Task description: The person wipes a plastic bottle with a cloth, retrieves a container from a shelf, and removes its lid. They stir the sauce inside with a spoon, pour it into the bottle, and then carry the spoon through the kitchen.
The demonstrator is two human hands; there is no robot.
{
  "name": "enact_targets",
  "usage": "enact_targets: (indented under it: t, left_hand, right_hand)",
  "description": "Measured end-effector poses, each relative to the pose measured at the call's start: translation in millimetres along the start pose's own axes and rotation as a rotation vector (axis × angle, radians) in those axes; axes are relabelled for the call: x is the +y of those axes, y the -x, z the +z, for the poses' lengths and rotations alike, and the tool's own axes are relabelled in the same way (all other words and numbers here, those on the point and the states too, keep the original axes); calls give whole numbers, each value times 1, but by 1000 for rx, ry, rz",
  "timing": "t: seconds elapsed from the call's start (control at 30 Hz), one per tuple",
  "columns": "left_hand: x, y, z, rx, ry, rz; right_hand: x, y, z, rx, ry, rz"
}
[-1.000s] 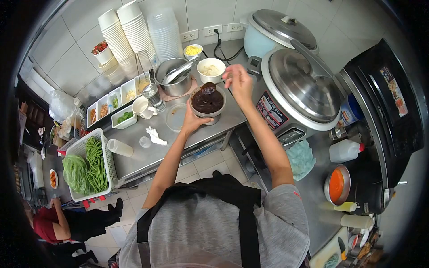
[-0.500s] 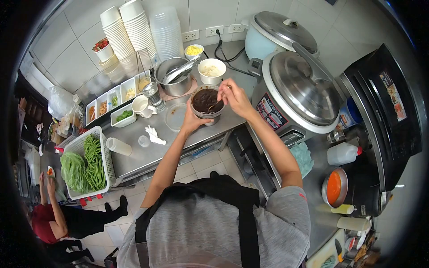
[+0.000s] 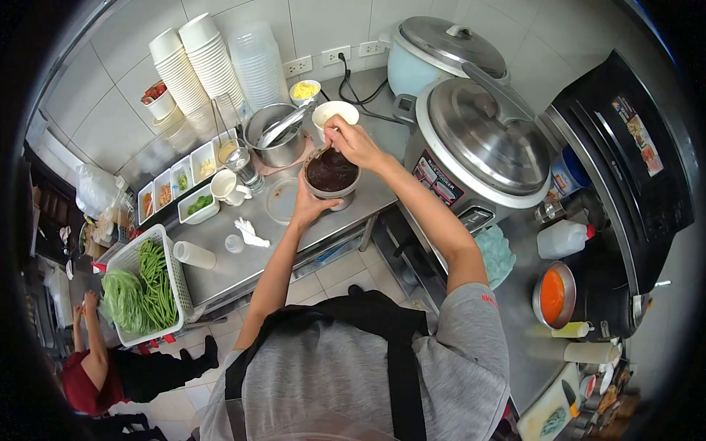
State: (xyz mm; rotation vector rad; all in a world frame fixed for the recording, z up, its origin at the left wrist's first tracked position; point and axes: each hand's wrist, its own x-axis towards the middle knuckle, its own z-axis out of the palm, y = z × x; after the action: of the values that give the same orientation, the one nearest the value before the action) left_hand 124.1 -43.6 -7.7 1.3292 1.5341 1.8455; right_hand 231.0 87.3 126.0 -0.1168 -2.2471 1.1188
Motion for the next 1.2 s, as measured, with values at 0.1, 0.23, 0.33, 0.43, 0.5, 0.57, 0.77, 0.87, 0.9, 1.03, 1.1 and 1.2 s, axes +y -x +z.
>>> enact_targets:
  t: [0.1, 0.23, 0.33, 0.43, 0.5, 0.57, 0.77, 0.87, 0.9, 1.03, 1.1, 1.2]
  left_hand:
    - [-1, 0, -2, -3, -96, -2]
    - [-2, 0, -2, -6, -72, -13]
    - [-1, 0, -2, -8, -99, -5]
    - [-1, 0, -3, -9, -94, -13]
    - [0, 0, -3, -18, -93, -20]
    - [2, -1, -3, -18, -103, -20]
    - [-2, 1, -3, -11, -122, -22]
    - [-4, 0, -2, -10, -113, -8]
    - [-3, 0, -3, -10, -108, -3]
    - [0, 1, -3, -8, -94, -3]
    - [1, 0, -3, -15, -70, -5]
    - [5, 0, -4, -20, -71, -26]
  right_hand:
    - [-5, 12, -9, 63, 163, 18]
    - [-20, 31, -11, 184, 214, 160]
    - [-35, 39, -4, 230, -15, 383]
    - [-38, 36, 8, 254, -139, 282]
    - [-35, 30, 20, 258, -170, 136]
    - [-29, 21, 26, 209, -166, 70]
    - [-8, -5, 16, 107, -143, -56]
    - [5, -4, 1, 154, -60, -10]
    - [5, -1, -3, 185, -20, -8]
    - [-7, 24, -19, 245, 37, 115]
    - [-9, 38, -21, 266, -18, 153]
    - [-12, 53, -14, 276, -110, 190]
